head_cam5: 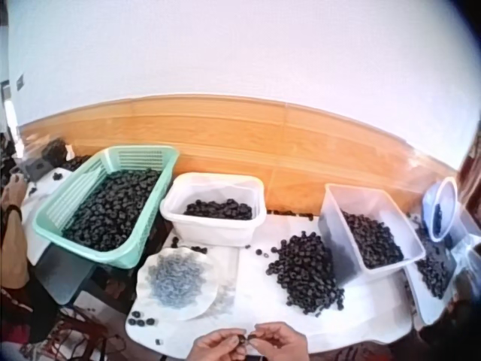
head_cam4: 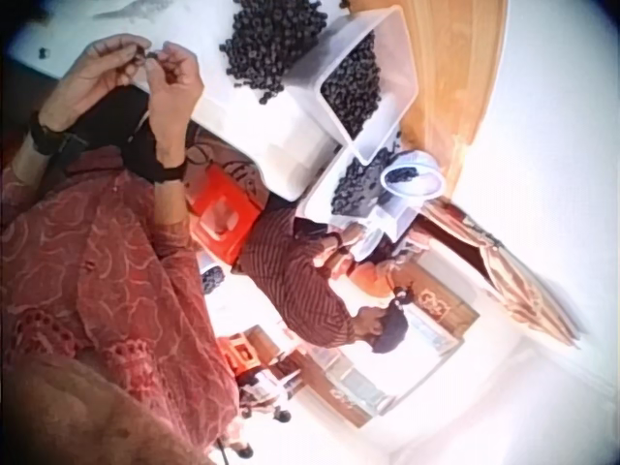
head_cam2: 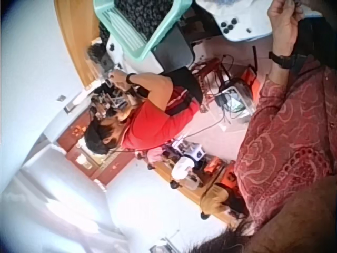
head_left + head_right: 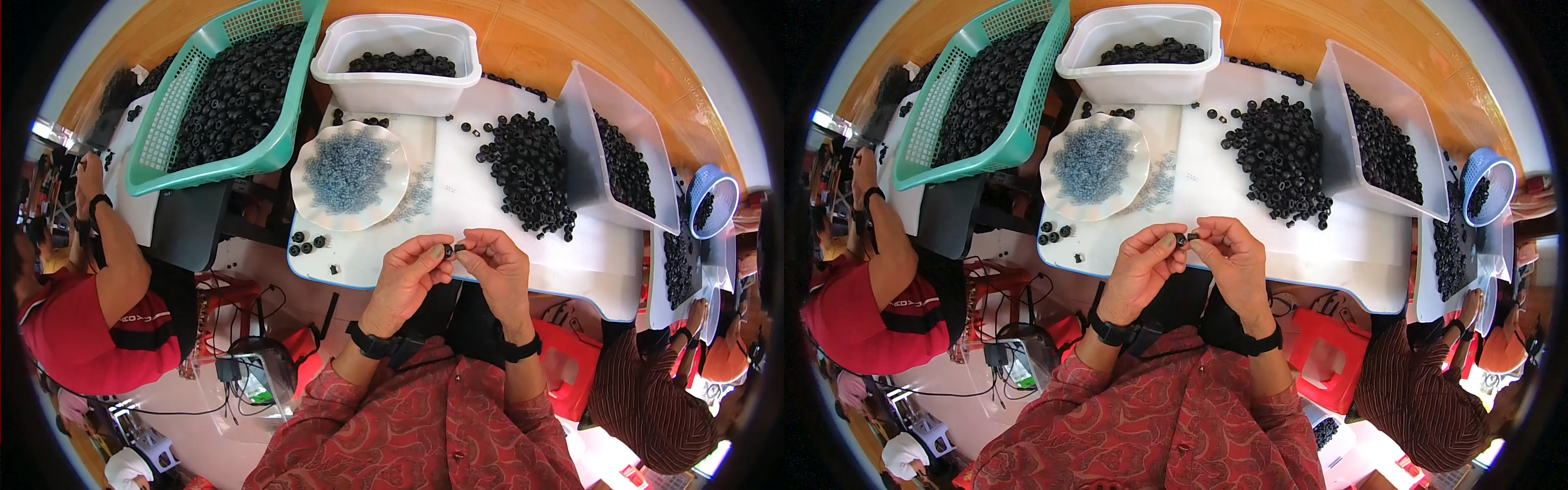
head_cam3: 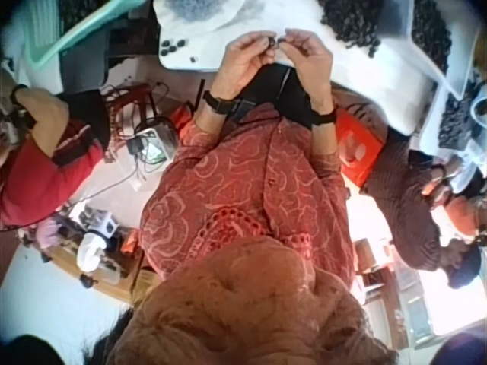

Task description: The person picks up a black plastic component and a small blue bead, inserts the bead into the component, and places the finished piece on the table, repeating the process.

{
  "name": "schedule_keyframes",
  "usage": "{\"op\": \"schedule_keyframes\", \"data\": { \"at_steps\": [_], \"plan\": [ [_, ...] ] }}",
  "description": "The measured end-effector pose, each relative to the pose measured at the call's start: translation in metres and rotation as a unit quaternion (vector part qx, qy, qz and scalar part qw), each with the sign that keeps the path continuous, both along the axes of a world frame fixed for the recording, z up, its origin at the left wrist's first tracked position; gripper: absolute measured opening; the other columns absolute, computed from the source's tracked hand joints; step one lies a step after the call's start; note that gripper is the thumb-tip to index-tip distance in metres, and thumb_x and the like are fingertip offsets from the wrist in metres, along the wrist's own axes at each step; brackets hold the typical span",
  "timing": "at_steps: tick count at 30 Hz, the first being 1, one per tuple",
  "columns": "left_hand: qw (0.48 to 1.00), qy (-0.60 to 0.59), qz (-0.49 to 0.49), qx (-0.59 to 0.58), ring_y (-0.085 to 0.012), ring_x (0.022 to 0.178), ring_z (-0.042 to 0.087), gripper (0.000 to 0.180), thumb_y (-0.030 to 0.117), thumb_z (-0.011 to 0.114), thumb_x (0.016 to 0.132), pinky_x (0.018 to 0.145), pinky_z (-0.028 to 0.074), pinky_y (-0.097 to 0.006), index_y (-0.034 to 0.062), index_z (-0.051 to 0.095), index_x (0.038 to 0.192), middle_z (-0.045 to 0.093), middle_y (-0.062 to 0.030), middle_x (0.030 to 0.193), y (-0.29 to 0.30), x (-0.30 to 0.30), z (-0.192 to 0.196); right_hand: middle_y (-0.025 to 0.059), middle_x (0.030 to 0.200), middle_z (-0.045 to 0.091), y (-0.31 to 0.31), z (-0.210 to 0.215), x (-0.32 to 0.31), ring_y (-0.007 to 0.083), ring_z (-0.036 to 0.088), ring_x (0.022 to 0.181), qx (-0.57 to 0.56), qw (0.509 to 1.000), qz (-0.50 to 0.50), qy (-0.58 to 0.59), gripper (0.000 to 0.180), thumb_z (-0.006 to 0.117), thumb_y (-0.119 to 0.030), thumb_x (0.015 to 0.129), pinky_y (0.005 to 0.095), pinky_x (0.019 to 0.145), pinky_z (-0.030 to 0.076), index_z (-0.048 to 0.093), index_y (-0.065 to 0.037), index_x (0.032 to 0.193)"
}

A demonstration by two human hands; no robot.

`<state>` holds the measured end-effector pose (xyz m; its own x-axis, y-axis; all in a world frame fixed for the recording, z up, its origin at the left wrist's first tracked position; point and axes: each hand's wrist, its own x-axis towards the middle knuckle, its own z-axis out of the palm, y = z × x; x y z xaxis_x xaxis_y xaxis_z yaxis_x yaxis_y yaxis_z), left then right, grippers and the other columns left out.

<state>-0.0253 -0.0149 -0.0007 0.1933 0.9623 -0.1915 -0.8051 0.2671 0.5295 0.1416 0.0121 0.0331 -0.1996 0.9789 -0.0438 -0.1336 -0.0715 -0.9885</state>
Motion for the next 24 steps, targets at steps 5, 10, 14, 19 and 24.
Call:
{"op": "schedule_keyframes", "data": {
  "at_steps": [5, 10, 14, 19, 24],
  "plan": [
    [1.0, 0.013, -0.007, -0.004, -0.0112, 0.084, 0.066, 0.024, 0.01, 0.061, 0.101, 0.074, 0.057, -0.025, -0.0008, 0.066, 0.121, 0.07, -0.0063, 0.098, -0.003, 0.005, 0.003, 0.0045, 0.099, 0.068, -0.005, -0.006, 0.006, 0.0102, 0.068, 0.089, 0.036, 0.998, -0.007, -0.046, 0.023, 0.066, 0.007, 0.091, 0.023, 0.079, 0.054, 0.065, 0.001, 0.113],
    [1.0, 0.026, -0.013, 0.003, -0.0118, 0.084, 0.065, 0.024, 0.01, 0.06, 0.101, 0.076, 0.056, -0.026, -0.0016, 0.066, 0.121, 0.069, -0.0062, 0.098, -0.005, 0.009, 0.006, 0.005, 0.098, 0.067, -0.01, -0.005, 0.01, 0.0111, 0.069, 0.088, 0.061, 0.996, -0.016, -0.061, 0.025, 0.067, 0.006, 0.09, 0.0234, 0.076, 0.054, 0.066, 0.001, 0.114],
    [0.999, 0.031, -0.02, 0.01, -0.0121, 0.085, 0.065, 0.024, 0.009, 0.06, 0.101, 0.076, 0.056, -0.026, -0.002, 0.065, 0.122, 0.069, -0.0064, 0.098, -0.006, 0.011, 0.006, 0.0081, 0.095, 0.064, -0.013, 0.013, 0.009, 0.0141, 0.066, 0.08, 0.158, 0.97, -0.012, -0.185, 0.028, 0.065, 0.007, 0.089, 0.0247, 0.069, 0.053, 0.067, -0.001, 0.116],
    [1.0, 0.013, -0.02, 0.008, -0.0121, 0.085, 0.066, 0.024, 0.009, 0.059, 0.101, 0.076, 0.056, -0.026, -0.0018, 0.064, 0.122, 0.069, -0.0074, 0.099, -0.006, 0.014, 0.004, 0.0098, 0.093, 0.062, -0.018, 0.017, 0.008, 0.0161, 0.064, 0.075, 0.206, 0.945, -0.019, -0.254, 0.027, 0.062, 0.007, 0.09, 0.0272, 0.065, 0.051, 0.068, -0.002, 0.115],
    [1.0, -0.005, -0.019, -0.005, -0.0113, 0.084, 0.066, 0.024, 0.009, 0.059, 0.101, 0.076, 0.057, -0.025, -0.0014, 0.065, 0.122, 0.071, -0.0096, 0.102, -0.005, 0.013, 0.004, 0.0089, 0.094, 0.066, -0.021, 0.004, 0.015, 0.0136, 0.065, 0.078, 0.156, 0.966, -0.027, -0.206, 0.023, 0.061, 0.005, 0.092, 0.0255, 0.067, 0.052, 0.067, 0.001, 0.113]
  ]
}}
